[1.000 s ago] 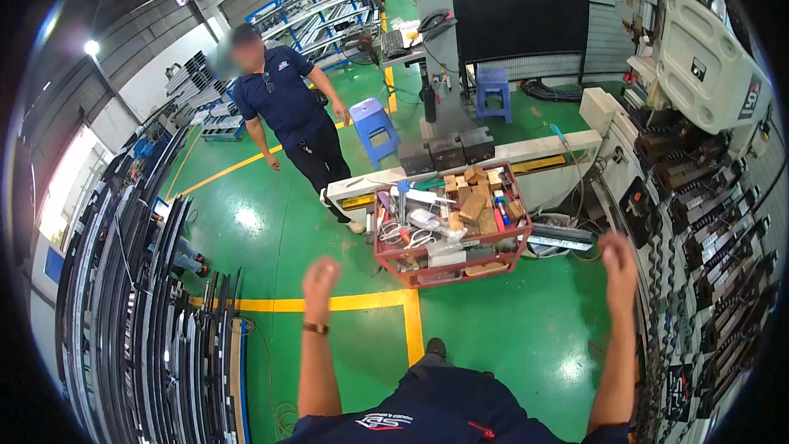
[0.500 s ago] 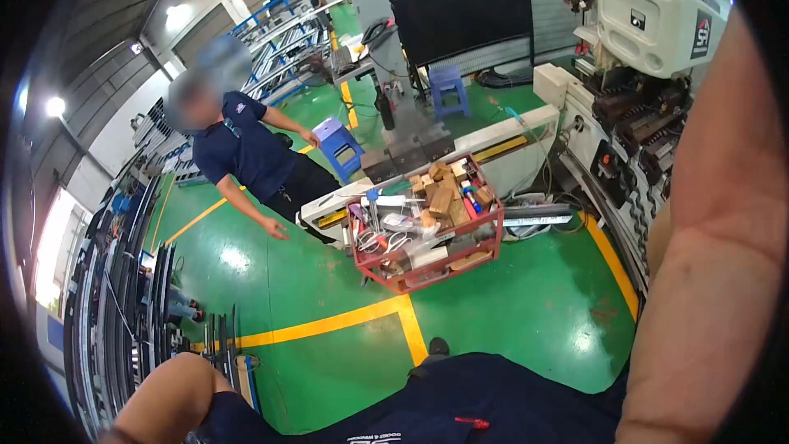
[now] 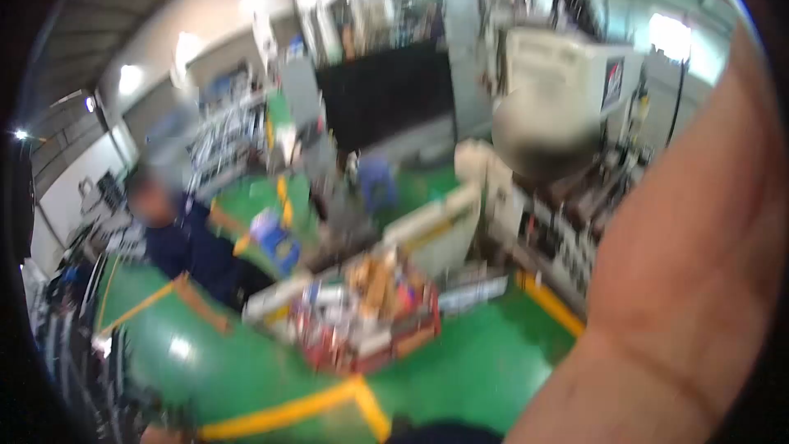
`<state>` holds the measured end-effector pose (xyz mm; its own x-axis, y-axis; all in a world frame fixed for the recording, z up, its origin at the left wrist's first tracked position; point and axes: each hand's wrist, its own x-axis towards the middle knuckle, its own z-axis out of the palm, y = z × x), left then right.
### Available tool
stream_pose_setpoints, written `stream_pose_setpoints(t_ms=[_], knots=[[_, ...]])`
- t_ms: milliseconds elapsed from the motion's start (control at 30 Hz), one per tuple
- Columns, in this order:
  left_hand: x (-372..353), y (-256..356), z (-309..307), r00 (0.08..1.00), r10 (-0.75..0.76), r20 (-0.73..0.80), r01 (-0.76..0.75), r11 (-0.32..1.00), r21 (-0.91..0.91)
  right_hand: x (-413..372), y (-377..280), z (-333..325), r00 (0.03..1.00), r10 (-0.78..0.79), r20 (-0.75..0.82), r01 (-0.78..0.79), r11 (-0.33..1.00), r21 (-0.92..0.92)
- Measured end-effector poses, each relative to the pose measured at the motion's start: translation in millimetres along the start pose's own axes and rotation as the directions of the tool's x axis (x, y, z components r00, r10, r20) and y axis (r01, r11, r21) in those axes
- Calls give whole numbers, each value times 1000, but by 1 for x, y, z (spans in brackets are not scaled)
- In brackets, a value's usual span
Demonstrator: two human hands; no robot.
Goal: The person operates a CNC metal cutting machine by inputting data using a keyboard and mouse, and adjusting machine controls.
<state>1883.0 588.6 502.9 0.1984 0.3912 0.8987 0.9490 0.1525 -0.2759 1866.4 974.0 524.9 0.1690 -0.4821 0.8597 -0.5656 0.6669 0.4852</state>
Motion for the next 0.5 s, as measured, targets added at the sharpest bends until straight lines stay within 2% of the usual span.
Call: stream_pose_setpoints(t_ms=[67, 100, 300, 367, 500], knots=[[20, -3, 19, 986, -146, 77, 150, 988, -42, 16, 3, -17, 998, 58, -23, -57, 998, 34], [18, -9, 33, 980, -171, 99, 178, 982, -66, 21, 2, -28, 998, 60, -23, -60, 998, 9], [-16, -33, 136, 985, -161, 67, 168, 978, -127, -22, -8, -58, 998, -48, 44, 53, 989, -141], [-12, -38, 156, 976, -206, 75, 215, 966, -145, -30, 5, -70, 997, 2, 73, 9, 988, -154], [-12, -47, 174, 987, -150, 57, 157, 976, -151, -50, 5, -82, 996, 7, 93, 14, 975, -223]])
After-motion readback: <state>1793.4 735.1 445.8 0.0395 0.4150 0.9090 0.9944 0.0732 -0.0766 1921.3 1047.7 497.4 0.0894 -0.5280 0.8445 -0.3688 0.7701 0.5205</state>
